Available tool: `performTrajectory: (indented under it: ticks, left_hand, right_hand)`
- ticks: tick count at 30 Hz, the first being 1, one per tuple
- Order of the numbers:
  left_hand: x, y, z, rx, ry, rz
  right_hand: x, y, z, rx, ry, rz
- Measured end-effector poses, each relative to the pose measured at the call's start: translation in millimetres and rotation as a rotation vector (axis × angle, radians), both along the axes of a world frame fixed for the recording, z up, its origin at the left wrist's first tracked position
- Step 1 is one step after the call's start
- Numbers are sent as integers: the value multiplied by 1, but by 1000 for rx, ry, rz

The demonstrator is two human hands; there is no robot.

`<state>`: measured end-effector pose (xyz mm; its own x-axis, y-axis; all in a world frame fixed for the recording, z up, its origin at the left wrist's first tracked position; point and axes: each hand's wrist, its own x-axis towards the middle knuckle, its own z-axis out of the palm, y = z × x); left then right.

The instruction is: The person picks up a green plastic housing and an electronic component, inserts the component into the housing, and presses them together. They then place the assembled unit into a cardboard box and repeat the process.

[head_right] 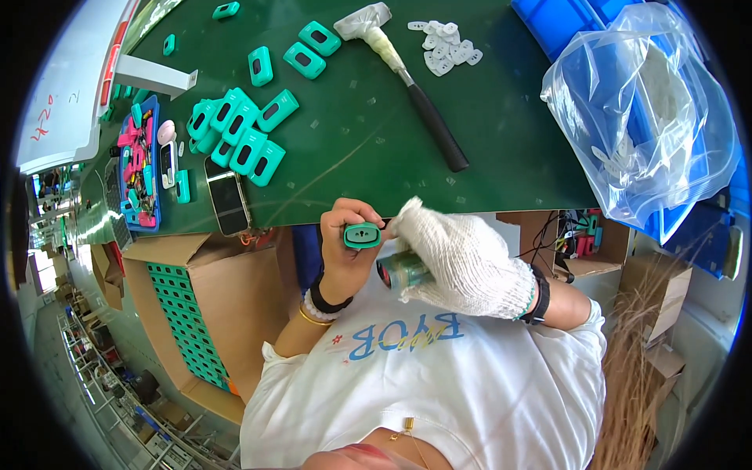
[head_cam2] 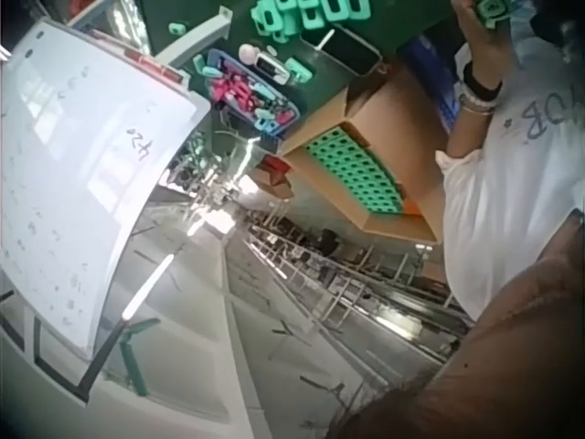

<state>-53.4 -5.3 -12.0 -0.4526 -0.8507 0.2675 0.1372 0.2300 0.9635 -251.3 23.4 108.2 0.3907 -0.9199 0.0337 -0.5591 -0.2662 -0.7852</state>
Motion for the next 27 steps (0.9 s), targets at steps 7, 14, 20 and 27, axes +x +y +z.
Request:
performTrajectory:
  ticks: [7,14,20,27]
  left_hand:
    - [7,-6,0,-69,23,-38]
    - [20,-11,30,-313,-394,-52]
    - [30,3,29,-161,-429,-222]
    - [15,6,27,-127,-349,-45]
  right_hand:
    - [-5,-1,1,59,48,-120]
    - [-3,-11,0,125,158,-34]
    - [-4,-9,-6,345,104,99]
    - [-5,-6,-37,486,-283,-75]
